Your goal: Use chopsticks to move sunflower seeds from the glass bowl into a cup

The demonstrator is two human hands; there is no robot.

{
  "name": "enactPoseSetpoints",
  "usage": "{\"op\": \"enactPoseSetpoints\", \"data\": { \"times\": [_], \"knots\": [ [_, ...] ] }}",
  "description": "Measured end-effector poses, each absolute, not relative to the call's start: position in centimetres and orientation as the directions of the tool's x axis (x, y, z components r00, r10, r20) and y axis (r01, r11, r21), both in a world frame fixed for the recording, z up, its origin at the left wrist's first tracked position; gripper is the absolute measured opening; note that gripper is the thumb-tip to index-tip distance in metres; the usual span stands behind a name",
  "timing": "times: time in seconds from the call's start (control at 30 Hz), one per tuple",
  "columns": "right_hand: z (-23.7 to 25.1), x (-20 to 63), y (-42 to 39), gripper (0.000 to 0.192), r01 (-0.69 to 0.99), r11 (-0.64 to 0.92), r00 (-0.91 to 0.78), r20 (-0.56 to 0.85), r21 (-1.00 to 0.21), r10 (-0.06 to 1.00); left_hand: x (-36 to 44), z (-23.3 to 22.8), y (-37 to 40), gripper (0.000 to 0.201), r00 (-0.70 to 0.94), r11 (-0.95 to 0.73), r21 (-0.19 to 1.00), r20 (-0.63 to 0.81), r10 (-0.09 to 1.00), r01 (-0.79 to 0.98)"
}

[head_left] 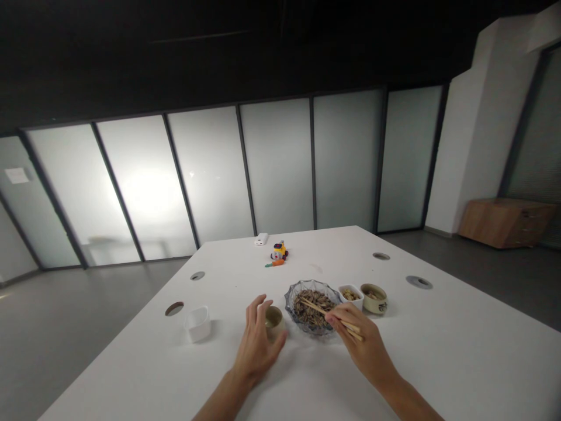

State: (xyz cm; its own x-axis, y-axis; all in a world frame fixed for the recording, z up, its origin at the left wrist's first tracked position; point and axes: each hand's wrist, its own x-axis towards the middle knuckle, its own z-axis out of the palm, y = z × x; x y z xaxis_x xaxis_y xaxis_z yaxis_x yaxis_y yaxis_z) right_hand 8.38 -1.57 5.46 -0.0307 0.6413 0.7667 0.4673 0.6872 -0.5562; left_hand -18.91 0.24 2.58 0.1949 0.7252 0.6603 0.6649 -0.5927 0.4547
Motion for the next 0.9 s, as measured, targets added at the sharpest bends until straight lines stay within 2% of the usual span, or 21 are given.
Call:
{"op": "enactPoseSetpoints", "data": {
  "times": [0.07,0.13,0.17,0.23,0.3,0.37,0.5,0.67,0.8,0.9],
  "knots": [
    [5.5,8.3,-1.7,0.037,0.466,0.668,-0.032,0.743,-0.581,0.669,-17.4,2.6,-1.5,0.047,0.258,-0.653,0.371,0.705,0.661,0.660],
    [5.4,8.2,-1.8,0.038,0.469,0.654,-0.040,0.725,-0.594,0.687,-15.2,1.8,-3.0,0.041,0.406,-0.746,0.303,0.687,0.602,0.593],
    [5.3,8.2,-1.8,0.038,0.471,0.651,-0.042,0.722,-0.596,0.691,-14.1,1.2,-3.6,0.037,0.515,-0.800,0.274,0.645,0.564,0.534],
    [5.2,8.2,-1.7,0.036,0.474,0.657,-0.042,0.730,-0.586,0.682,-12.1,0.1,-4.1,0.030,0.765,-0.909,0.170,0.494,0.413,0.381],
    [5.2,8.3,-1.6,0.035,0.476,0.674,-0.032,0.755,-0.565,0.655,-11.0,-0.6,-3.9,0.018,0.870,-0.929,0.137,0.326,0.370,0.344],
    [5.4,8.4,-1.5,0.032,0.475,0.695,-0.010,0.787,-0.539,0.617,-10.8,-0.7,-3.4,0.018,0.866,-0.897,0.169,0.239,0.438,0.408],
    [6.4,7.9,-2.1,0.023,0.467,0.726,0.049,0.835,-0.504,0.548,-11.3,-0.2,-2.8,0.019,0.792,-0.807,0.270,0.193,0.580,0.525],
    [7.2,6.0,-3.7,0.020,0.390,0.764,-0.012,0.826,-0.515,0.563,-11.3,-0.9,-2.5,0.019,0.796,-0.806,0.273,0.176,0.579,0.525],
    [7.0,4.6,-4.5,0.020,0.342,0.785,-0.107,0.809,-0.517,0.578,-11.3,-1.8,-2.2,0.018,0.792,-0.816,0.288,0.229,0.566,0.500],
    [7.0,4.5,-4.5,0.021,0.348,0.786,-0.106,0.811,-0.512,0.575,-11.5,-1.8,-2.2,0.016,0.791,-0.820,0.291,0.242,0.562,0.493]
  ]
}}
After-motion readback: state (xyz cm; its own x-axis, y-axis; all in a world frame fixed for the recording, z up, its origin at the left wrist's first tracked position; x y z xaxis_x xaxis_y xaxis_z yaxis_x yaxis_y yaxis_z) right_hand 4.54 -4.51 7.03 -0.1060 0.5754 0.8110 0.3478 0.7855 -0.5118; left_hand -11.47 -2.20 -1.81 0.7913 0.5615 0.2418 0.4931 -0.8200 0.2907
